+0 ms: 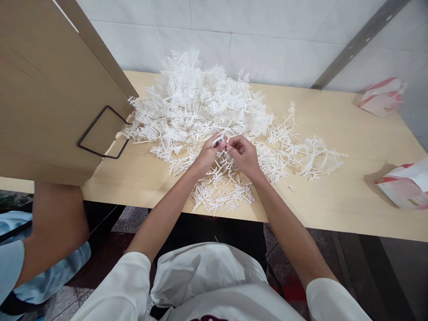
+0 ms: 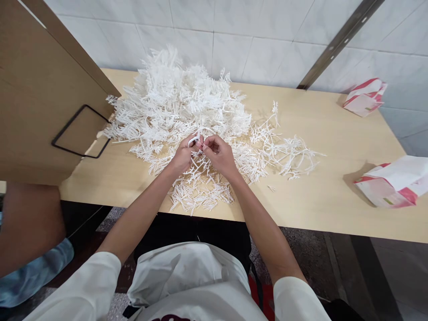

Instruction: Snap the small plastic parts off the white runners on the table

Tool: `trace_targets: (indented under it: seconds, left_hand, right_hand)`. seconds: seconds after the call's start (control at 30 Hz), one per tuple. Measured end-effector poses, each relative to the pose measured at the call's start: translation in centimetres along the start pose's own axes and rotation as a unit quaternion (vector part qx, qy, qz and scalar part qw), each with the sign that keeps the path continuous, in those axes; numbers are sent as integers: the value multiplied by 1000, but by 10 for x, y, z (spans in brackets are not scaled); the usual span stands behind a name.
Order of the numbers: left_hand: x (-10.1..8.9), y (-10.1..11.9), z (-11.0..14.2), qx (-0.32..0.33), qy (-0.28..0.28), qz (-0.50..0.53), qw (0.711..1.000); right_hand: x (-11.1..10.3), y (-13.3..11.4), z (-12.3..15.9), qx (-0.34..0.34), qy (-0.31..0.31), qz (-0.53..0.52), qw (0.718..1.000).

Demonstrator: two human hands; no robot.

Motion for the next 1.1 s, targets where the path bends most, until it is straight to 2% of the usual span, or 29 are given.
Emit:
trace_targets:
  seconds: [0.2, 0.4, 0.6, 0.67, 0.8, 0.93, 1.03, 1.1]
  left_hand:
    - [7, 2, 5, -97, 28, 81, 992]
    - [11, 4, 7, -89, 27, 77, 993]
    - [9, 8, 3, -121, 43, 121, 984]
    - [5, 13, 0, -100, 42, 127, 986]
    - [-8, 14, -3, -66, 102, 90, 989]
    - [-18, 6, -3, -49, 161, 52, 984]
    - [-20, 9, -5, 22, 147, 31, 988]
    - [-19, 13, -5, 59, 125, 19, 990]
  right_hand:
    - [-1, -6, 1, 2, 17, 0, 1000]
    - [0, -5, 1, 2, 27, 4, 1000]
    - [-3, -1, 3, -7, 28, -32, 999]
    - [-3, 0, 4, -3, 26, -30, 999]
    - [0, 2, 5, 9, 35, -3, 999]
    - [-6, -4, 4, -30, 94, 57, 993]
    - [-11, -10, 2, -72, 118, 74, 988]
    - [-10, -10, 1, -63, 99, 66, 991]
Point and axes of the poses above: each hand's wrist, its own z-axis away from the middle knuckle, its own x-axis out of the palm, y = z × x, the point moved 5 cm from there along -z, towards the middle knuckle, and after that the axes turned 7 degrees about y, right-handed, at the moved point
